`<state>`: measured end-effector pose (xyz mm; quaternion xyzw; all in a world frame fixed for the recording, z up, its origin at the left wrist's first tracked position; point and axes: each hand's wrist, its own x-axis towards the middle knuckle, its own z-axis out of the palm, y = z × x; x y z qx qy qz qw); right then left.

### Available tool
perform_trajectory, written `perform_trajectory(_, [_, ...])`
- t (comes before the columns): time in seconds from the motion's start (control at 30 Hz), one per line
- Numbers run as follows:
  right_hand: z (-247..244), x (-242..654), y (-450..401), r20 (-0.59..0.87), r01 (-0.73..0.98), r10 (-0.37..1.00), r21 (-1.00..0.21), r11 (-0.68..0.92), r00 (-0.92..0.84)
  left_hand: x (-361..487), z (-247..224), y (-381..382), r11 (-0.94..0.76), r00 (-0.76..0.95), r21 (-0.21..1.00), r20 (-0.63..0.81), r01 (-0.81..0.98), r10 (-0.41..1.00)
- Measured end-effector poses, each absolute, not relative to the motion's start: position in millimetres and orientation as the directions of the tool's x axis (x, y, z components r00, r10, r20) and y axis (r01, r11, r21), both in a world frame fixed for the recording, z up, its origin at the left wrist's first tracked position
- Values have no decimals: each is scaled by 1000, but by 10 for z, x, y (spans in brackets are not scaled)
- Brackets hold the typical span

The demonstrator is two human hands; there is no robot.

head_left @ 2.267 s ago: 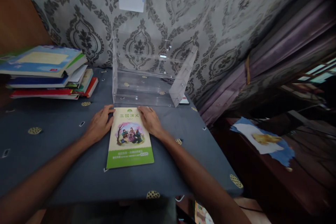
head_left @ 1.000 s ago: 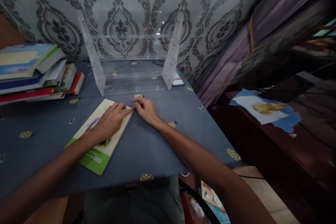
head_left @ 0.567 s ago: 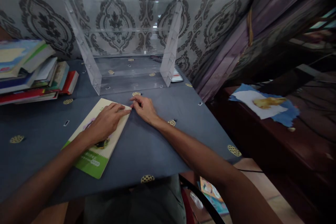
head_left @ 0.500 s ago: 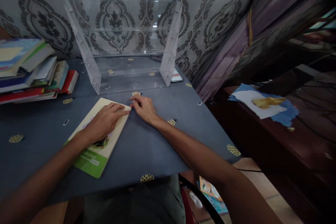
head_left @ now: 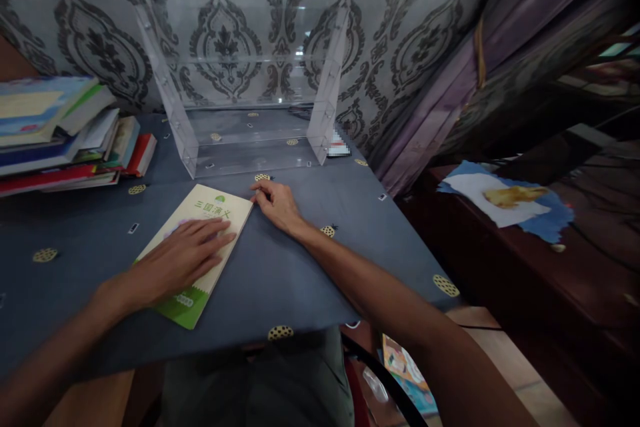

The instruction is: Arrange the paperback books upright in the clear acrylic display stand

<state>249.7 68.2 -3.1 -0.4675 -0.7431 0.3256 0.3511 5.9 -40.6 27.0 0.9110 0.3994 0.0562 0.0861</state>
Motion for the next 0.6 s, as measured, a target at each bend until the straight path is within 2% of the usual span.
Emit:
perform_trajectory(0.1, [-35, 2504, 685, 221, 464, 920, -810, 359, -324, -284, 293, -682, -680, 709, 238, -51, 693, 704])
perform_trajectory(0.2, [-48, 2508, 690, 216, 456, 919, -816, 354, -329, -535, 300, -886, -645, 676, 206, -159, 736, 719])
perform_trajectory(0.27, [-61, 2509, 693, 214, 447, 920, -823, 351, -329, -600, 294, -959, -636, 657, 163, -183, 754, 731])
perform_trajectory(0.43, [-94, 2509, 705, 249, 434, 908, -815, 385, -337, -511, 222, -1016, -663, 664, 45, -77, 747, 744])
perform_trajectory(0.6, [-108, 2510, 716, 295, 417, 859, -778, 471, -419, -324, 120, -1040, -648, 650, -42, 58, 760, 758])
